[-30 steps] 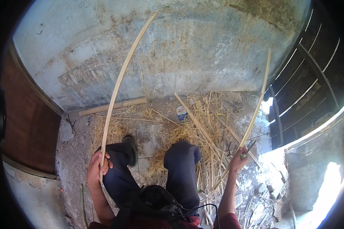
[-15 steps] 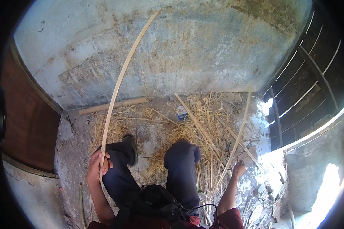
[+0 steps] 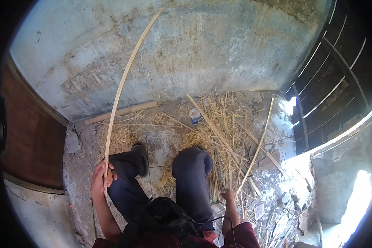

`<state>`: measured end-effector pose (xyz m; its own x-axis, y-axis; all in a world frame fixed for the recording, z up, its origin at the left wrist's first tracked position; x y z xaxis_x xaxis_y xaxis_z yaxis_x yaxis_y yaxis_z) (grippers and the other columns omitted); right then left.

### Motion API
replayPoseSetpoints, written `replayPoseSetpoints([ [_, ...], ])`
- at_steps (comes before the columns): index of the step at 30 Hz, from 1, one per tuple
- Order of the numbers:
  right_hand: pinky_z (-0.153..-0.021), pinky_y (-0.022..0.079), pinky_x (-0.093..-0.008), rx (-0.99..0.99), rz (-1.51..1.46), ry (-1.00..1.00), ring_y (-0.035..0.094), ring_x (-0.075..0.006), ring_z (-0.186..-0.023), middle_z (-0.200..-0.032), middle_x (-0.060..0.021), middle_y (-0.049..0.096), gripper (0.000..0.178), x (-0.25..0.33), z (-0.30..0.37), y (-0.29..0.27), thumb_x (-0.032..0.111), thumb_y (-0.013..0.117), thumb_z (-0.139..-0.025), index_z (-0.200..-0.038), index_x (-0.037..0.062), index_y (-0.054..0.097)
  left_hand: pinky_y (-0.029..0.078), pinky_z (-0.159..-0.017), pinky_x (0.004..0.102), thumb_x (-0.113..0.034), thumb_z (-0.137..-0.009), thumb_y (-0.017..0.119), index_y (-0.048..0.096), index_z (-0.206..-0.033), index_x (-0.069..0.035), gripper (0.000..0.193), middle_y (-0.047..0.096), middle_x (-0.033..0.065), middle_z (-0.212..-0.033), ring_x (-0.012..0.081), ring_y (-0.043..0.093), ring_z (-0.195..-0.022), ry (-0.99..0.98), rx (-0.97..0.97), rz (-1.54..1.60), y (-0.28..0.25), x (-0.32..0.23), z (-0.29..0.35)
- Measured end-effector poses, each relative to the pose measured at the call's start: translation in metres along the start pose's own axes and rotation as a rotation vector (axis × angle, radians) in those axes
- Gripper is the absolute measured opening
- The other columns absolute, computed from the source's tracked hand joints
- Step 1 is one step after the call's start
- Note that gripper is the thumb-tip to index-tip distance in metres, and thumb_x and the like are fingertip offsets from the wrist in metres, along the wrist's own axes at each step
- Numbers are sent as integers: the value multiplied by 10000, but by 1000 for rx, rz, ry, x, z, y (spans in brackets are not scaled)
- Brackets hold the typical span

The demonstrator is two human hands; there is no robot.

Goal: The person uses a knife to shave thin strips from a long piece of wood while sitting on a floor covered in shavings and straw.

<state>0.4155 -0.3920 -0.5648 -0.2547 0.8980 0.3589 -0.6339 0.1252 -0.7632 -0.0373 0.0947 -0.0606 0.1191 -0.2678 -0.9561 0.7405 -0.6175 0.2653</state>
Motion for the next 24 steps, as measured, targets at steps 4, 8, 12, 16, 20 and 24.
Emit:
replayPoseSetpoints([
  [4, -982, 582, -519, -39, -23, 51, 733, -430, -1136, -1167, -258, 770, 695, -21, -8, 15, 349, 911, -735, -1348, 118, 680, 540, -595, 342, -348, -1160, 498, 625, -1043, -5, 384, 423, 7, -510, 141, 452, -388, 12, 2, 7, 1, 1, -3],
  [8, -980, 578, -530, -44, -66, 109, 725, -450, -1135, -1196, -259, 759, 728, -8, 6, 25, 333, 926, -722, -1352, 128, 623, 539, -600, 340, -345, -1161, 498, 623, -1036, -9, 380, 417, 3, -506, 136, 442, -379, 10, -3, 5, 3, -1, -1],
  [12, -988, 568, -539, -19, -33, 93, 711, -471, -1158, -1215, -267, 748, 844, 4, 16, 20, 371, 935, -728, -1430, 156, 520, 545, -626, 343, -348, -1163, 491, 618, -1037, -12, 380, 413, -1, -501, 132, 429, -368, 19, -13, -13, 2, -4, 3],
  [16, -1002, 552, -537, 23, -115, 110, 708, -472, -1178, -1233, -268, 744, 911, 5, 19, 14, 414, 947, -733, -1475, 127, 504, 548, -640, 346, -349, -1165, 489, 617, -1044, -13, 379, 415, -2, -501, 131, 426, -368, 16, -17, -12, 5, -10, 7],
  [20, -1005, 551, -542, -175, -136, -64, 712, -481, -1171, -1227, -283, 748, 869, -19, -2, 23, 483, 918, -759, -1433, 43, 593, 545, -632, 343, -346, -1167, 485, 619, -1046, -15, 377, 415, -2, -500, 130, 425, -367, -2, -22, -4, 1, -4, 2],
  [24, -952, 586, -523, -63, -113, 91, 733, -481, -1122, -1144, -320, 760, 715, -47, -15, 40, 545, 845, -802, -1211, -31, 738, 545, -625, 338, -344, -1169, 482, 621, -1049, -14, 378, 419, -1, -505, 130, 428, -370, 3, 2, -6, 6, -5, -2],
])
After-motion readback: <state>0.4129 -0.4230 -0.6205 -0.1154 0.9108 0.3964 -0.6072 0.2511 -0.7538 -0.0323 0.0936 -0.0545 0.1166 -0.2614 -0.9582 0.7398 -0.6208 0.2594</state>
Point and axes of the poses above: each hand's wrist, its own z-axis away from the middle knuckle, its own y-axis out of the palm, x = y × z, the point moved 8 cm from there along -z, towards the middle knuckle
